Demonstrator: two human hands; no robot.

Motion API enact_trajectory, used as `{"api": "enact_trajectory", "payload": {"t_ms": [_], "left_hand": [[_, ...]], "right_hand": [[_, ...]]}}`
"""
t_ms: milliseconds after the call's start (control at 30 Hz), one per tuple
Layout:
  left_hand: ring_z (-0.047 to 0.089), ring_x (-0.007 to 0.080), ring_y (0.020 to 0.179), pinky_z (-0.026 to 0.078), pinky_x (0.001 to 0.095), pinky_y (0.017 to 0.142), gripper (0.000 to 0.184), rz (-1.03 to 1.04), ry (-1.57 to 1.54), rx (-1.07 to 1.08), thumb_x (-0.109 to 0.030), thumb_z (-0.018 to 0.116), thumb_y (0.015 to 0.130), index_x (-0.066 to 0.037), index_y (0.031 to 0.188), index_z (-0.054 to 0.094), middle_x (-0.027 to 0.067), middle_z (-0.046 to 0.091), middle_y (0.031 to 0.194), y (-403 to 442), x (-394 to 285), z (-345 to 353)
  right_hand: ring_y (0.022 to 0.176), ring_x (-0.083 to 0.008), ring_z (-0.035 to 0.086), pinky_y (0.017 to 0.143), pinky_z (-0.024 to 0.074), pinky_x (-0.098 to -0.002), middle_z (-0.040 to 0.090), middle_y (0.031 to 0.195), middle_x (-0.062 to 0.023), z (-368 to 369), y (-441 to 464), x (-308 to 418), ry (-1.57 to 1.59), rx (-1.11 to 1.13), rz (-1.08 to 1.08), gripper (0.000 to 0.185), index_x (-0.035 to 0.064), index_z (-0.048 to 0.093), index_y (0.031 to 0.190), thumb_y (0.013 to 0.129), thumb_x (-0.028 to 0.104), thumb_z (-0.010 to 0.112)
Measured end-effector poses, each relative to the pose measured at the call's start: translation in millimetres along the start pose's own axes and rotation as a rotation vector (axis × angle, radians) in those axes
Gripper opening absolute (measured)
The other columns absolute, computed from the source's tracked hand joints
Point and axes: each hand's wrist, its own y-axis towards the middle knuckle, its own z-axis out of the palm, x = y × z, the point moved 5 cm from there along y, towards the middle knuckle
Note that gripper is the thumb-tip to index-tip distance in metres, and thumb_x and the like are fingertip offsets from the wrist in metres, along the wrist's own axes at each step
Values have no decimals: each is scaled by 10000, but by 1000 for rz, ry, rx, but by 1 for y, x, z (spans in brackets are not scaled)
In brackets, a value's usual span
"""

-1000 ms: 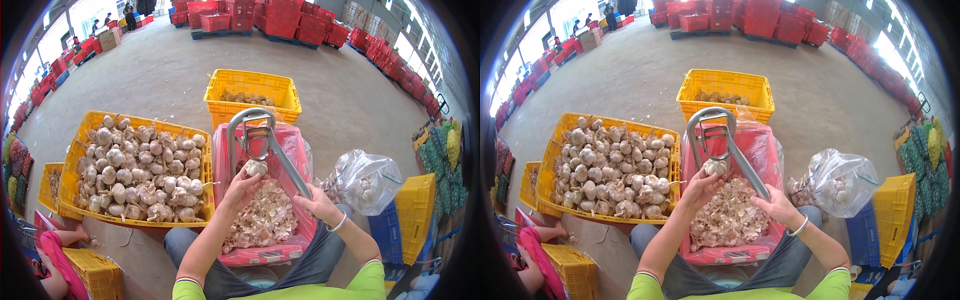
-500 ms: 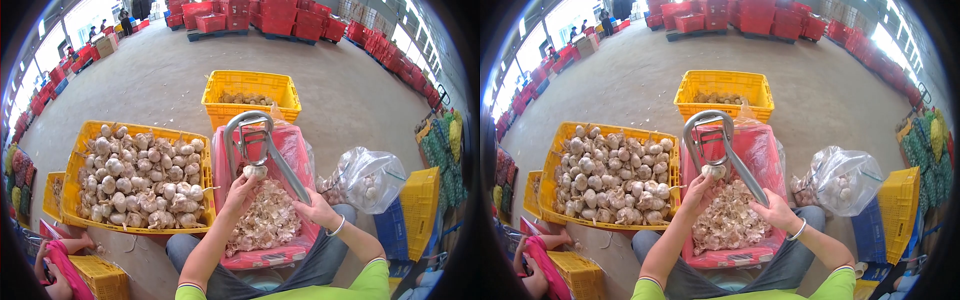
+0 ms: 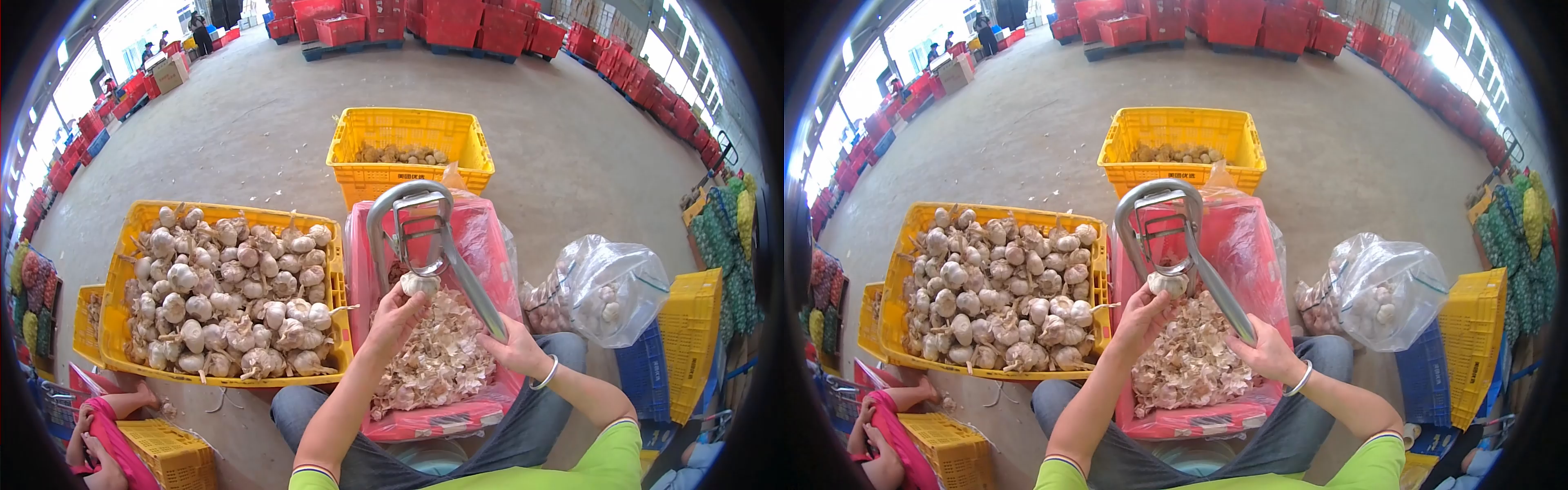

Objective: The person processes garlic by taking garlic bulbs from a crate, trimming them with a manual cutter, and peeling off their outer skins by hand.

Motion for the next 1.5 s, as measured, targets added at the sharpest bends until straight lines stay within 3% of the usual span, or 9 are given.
{"api": "enact_trajectory", "payload": {"t_ms": [300,400,500,600,700,1200,1300,1400,1500], "left_hand": [[534,146,1007,457,284,758,476,10,26,74,-63,582,846,-53,1269,362,60,511,1176,-4,-1,9],[527,145,1019,456,280,755,483,21,14,97,-64,579,848,-57,1275,353,54,502,1186,-5,-3,12],[526,140,1011,456,277,753,493,21,-4,114,-72,577,853,-72,1287,344,49,492,1195,-5,-3,11],[524,123,927,459,263,727,510,-15,-85,65,-21,557,854,-92,1299,318,59,494,1179,-6,-5,15],[532,132,944,460,282,744,514,23,-72,65,-93,568,864,-114,1308,310,44,494,1167,-6,-7,16],[531,104,857,450,262,713,475,42,-93,19,-64,561,867,-54,1288,340,55,531,1104,-2,-6,12],[535,111,819,447,259,694,333,77,-46,-7,-79,541,880,-44,1188,419,57,552,1032,-3,-9,15],[533,102,831,441,242,696,483,56,5,1,-61,569,861,-42,1289,346,53,547,1072,-1,-6,10],[531,98,829,435,231,689,506,40,24,-4,-69,588,850,-38,1295,348,46,548,1063,-1,-7,9]], "right_hand": [[588,-60,456,518,394,-232,499,681,1,-6,-4,7,129,62,74,239,33,504,945,845,218,617],[490,-35,417,430,350,-200,454,633,19,-4,-10,14,397,134,198,274,41,469,988,898,287,546],[423,-19,371,373,300,-176,405,597,34,-5,-12,10,445,166,227,313,44,446,1015,935,347,453],[424,-23,373,380,305,-175,401,603,35,-6,-14,13,476,182,221,342,43,452,1010,946,376,407],[428,-22,374,379,308,-174,404,614,32,-7,-15,19,461,179,239,344,45,453,1013,949,377,394],[424,-36,384,372,315,-181,416,589,24,-3,-6,9,313,144,192,304,51,446,954,949,351,402],[425,-37,383,376,316,-181,413,584,24,-2,-6,8,283,136,171,305,49,444,945,946,352,407],[410,-39,390,364,318,-201,440,588,20,-2,-6,2,316,127,146,302,56,451,926,926,358,467],[442,-25,386,390,315,-195,437,580,25,1,-5,-4,365,115,151,306,43,473,999,927,340,471]]}}
